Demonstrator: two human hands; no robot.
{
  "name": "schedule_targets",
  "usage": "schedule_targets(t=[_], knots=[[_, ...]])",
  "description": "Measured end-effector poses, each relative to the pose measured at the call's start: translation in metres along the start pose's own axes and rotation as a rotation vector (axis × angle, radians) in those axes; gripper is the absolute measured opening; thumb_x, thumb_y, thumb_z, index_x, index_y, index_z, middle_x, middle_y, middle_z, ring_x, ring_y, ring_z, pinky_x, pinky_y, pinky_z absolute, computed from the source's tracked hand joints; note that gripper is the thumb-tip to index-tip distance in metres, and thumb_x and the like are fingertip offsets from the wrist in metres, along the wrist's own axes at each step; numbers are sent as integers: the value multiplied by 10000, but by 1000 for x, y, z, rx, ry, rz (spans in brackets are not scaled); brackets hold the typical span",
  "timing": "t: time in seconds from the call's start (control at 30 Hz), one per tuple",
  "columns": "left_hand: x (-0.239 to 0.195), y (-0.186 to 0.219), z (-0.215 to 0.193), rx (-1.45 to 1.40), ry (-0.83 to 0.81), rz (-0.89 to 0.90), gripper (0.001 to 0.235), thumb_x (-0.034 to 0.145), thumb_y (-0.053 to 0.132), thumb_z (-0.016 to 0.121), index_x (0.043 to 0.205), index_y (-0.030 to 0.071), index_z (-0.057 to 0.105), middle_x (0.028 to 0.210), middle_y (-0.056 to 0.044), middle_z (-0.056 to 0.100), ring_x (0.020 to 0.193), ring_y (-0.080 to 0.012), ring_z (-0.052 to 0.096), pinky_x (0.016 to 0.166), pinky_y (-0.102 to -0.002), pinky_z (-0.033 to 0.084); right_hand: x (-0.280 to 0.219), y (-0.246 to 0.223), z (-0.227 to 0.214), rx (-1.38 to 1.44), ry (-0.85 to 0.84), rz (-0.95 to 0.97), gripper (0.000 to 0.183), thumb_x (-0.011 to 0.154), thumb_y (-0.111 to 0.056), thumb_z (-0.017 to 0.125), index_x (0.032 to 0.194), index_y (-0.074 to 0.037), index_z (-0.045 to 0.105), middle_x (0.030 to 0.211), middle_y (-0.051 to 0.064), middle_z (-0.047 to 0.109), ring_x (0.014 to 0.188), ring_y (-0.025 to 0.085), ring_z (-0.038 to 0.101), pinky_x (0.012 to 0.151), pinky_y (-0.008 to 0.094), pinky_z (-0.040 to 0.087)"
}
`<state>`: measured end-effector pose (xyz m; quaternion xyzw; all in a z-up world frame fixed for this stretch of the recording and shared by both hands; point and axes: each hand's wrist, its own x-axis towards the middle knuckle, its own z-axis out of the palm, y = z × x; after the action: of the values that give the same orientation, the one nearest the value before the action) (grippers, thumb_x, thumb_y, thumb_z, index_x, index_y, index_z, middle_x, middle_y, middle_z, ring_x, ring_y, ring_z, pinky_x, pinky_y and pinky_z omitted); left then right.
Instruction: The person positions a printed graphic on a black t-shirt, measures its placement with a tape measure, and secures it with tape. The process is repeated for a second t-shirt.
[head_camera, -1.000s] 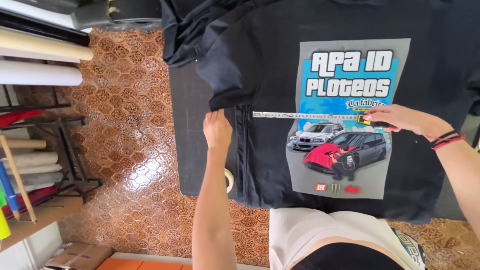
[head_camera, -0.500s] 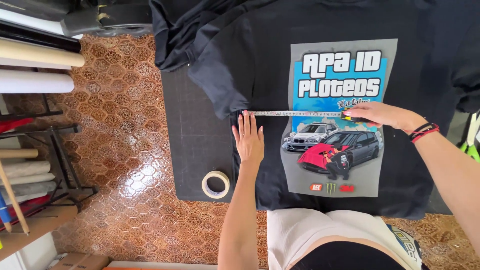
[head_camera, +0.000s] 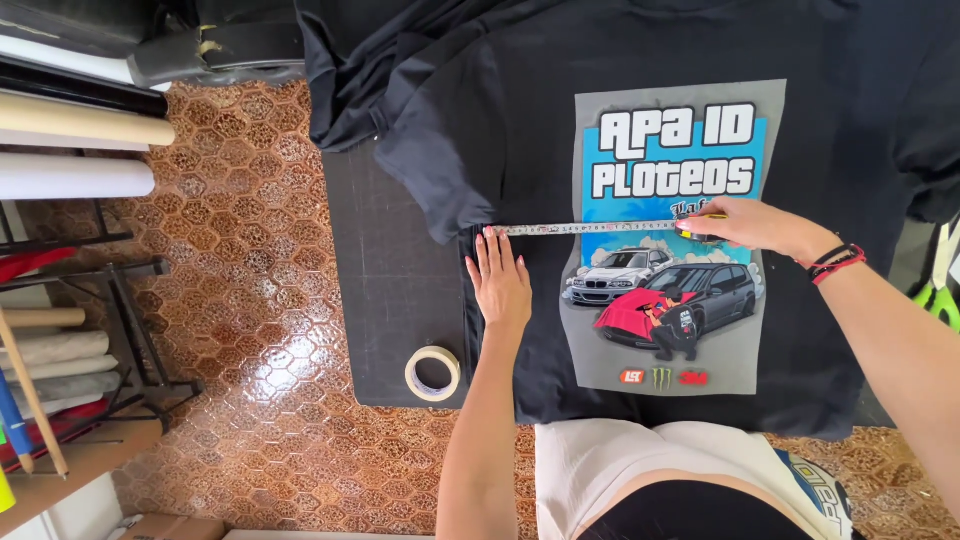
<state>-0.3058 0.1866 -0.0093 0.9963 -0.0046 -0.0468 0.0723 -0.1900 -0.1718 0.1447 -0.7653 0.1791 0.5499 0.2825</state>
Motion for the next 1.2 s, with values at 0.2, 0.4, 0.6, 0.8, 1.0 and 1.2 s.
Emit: schedule_targets(t=[0.2, 0.4, 0.6, 0.8, 1.0, 1.2], knots=[[-2, 3, 6, 20, 47, 1, 575, 1102, 305, 478, 1610, 47, 394, 1716, -146, 282, 1597, -351, 243, 1272, -568, 249, -14, -12, -2, -18, 18, 32, 708, 907, -645, 563, 1340, -93, 655, 1190, 107, 686, 1041, 228, 592, 879, 344, 443], [-2, 7, 5, 4, -1, -38, 592, 1101, 305, 457, 1630, 62, 350, 1730, -125, 251, 1604, -391, 182, 1259, -630, 198, -8, -8, -1, -10, 15, 34, 691, 917, -629, 571, 1352, -96, 647, 1162, 110, 668, 1008, 226, 573, 852, 344, 432], [-4, 13, -6, 36, 131, -7, 577, 1088, 244, 529, 1612, 42, 399, 1716, -159, 269, 1588, -429, 232, 1269, -605, 253, -10, -11, -2, -21, 10, 21, 664, 932, -610, 565, 1346, -99, 659, 1169, 108, 669, 1022, 222, 584, 863, 350, 454], [-20, 9, -5, -155, 306, -301, 248, 1067, 153, 568, 1267, 61, 681, 1235, -126, 633, 1051, -332, 628, 863, -474, 488, -23, 6, -8, 148, -18, 12, 426, 1012, -466, 550, 1232, -138, 710, 1124, 46, 634, 1045, 170, 551, 975, 378, 445], [11, -13, 12, -242, 255, -383, 220, 1012, 244, 675, 1189, 120, 719, 1133, -54, 647, 954, -323, 573, 823, -487, 449, -21, 42, -17, 196, 16, 35, 448, 1033, -388, 532, 1347, -105, 676, 1186, 89, 638, 1041, 194, 538, 910, 357, 428], [51, -31, 21, -612, -74, -782, 149, 913, 266, 749, 1001, 147, 771, 961, -50, 706, 999, -335, 580, 885, -465, 483, -17, 45, -16, 216, 19, 67, 418, 1025, -388, 558, 1341, -135, 665, 1266, 73, 646, 1122, 198, 537, 946, 368, 398]])
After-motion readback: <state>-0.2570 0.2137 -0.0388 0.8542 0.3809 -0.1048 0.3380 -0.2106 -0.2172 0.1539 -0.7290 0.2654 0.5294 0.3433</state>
